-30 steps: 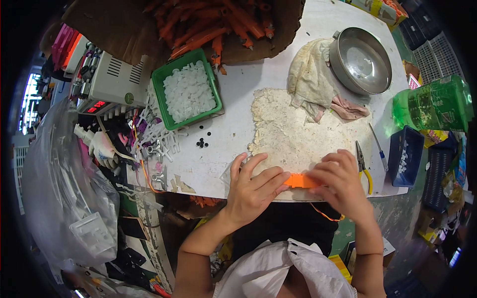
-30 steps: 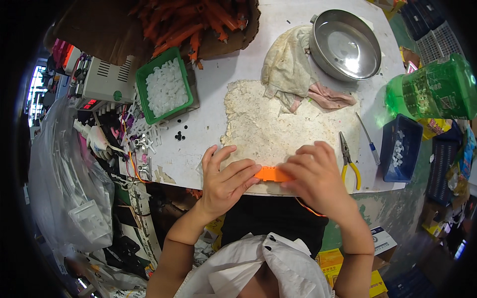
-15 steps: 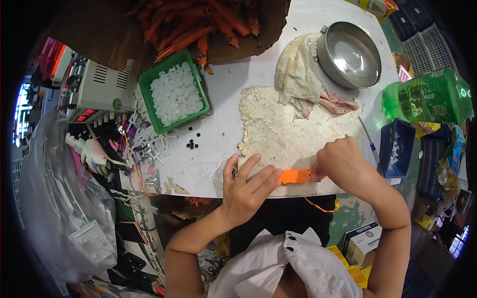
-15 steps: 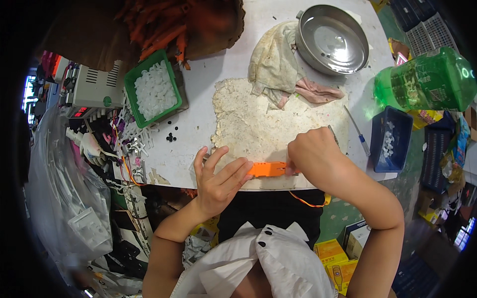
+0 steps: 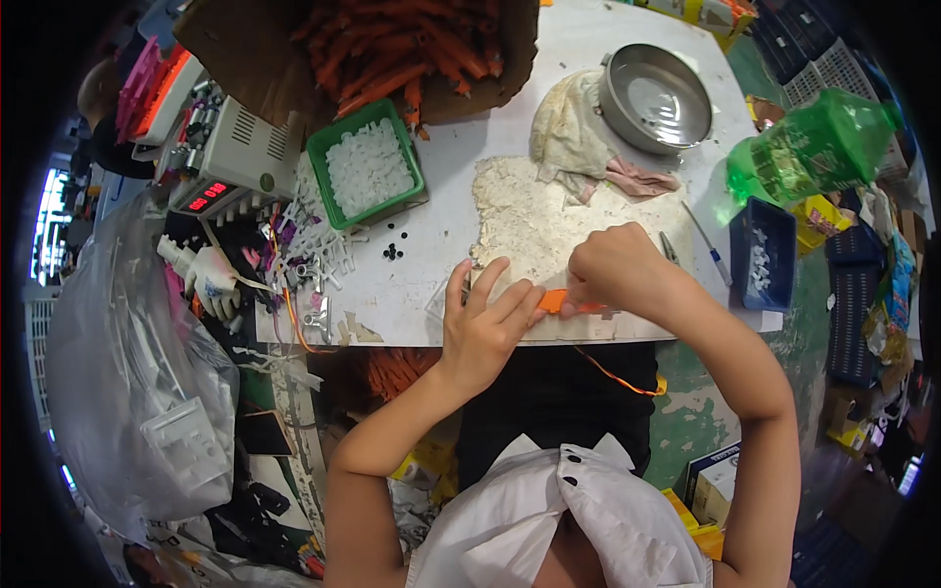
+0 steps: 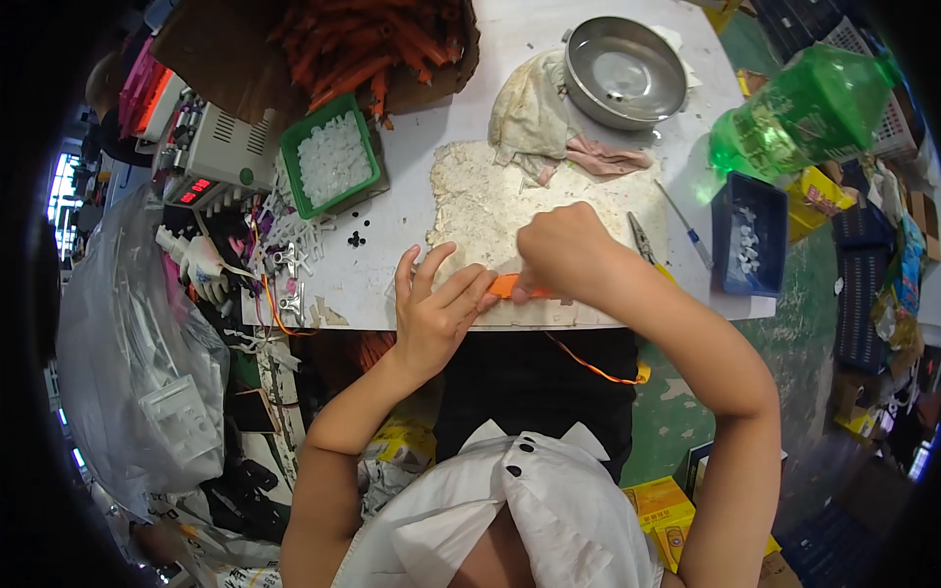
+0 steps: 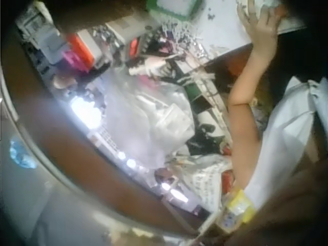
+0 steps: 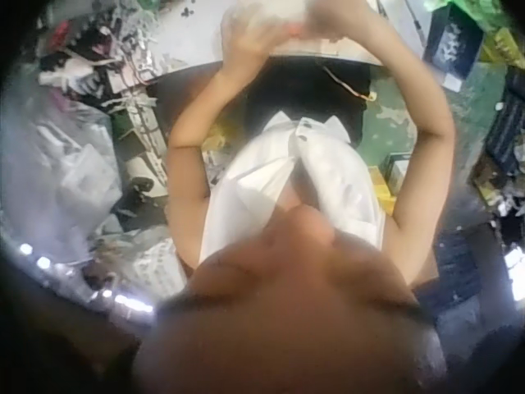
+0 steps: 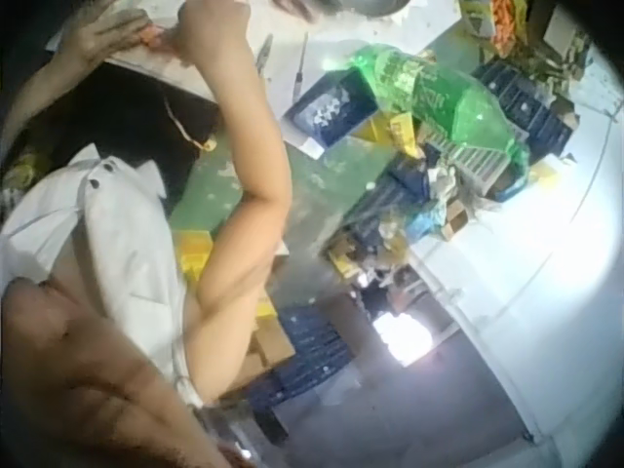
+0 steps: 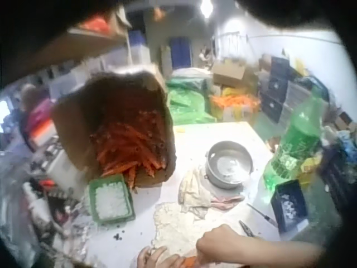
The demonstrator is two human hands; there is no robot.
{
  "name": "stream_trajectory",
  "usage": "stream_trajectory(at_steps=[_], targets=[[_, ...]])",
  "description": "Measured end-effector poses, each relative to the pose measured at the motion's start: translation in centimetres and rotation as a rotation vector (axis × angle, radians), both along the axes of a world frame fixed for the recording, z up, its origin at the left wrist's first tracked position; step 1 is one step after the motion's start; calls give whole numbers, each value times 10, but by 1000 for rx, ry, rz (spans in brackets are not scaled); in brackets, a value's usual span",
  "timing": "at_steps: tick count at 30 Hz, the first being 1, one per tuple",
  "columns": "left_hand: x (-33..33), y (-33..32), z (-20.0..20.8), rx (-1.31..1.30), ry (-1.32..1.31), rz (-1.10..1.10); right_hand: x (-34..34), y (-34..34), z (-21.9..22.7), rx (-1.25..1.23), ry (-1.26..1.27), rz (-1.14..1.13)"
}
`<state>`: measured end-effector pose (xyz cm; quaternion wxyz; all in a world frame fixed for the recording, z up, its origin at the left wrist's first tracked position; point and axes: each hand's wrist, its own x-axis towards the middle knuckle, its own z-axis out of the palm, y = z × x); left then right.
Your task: The person assembles small electronic components at a cluttered workbench. They insert white plastic pieces into orange plastic housings, use a screwdriver to tighten screws, and use pliers to adjust wires. The person repeatedly picks up components from a green tray and a cardboard box, assembles them, and places the finished units on the table.
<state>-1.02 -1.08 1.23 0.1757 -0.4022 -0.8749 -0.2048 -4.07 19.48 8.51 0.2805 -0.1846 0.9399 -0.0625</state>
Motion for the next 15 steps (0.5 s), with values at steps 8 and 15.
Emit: stream_trajectory(at_steps=[8, 15], targets=[[5, 5, 5, 59, -175, -2, 70, 44, -26, -342, 372, -270], [44, 1, 8, 322, -287, -67, 133, 6, -59, -1775, 256, -937]])
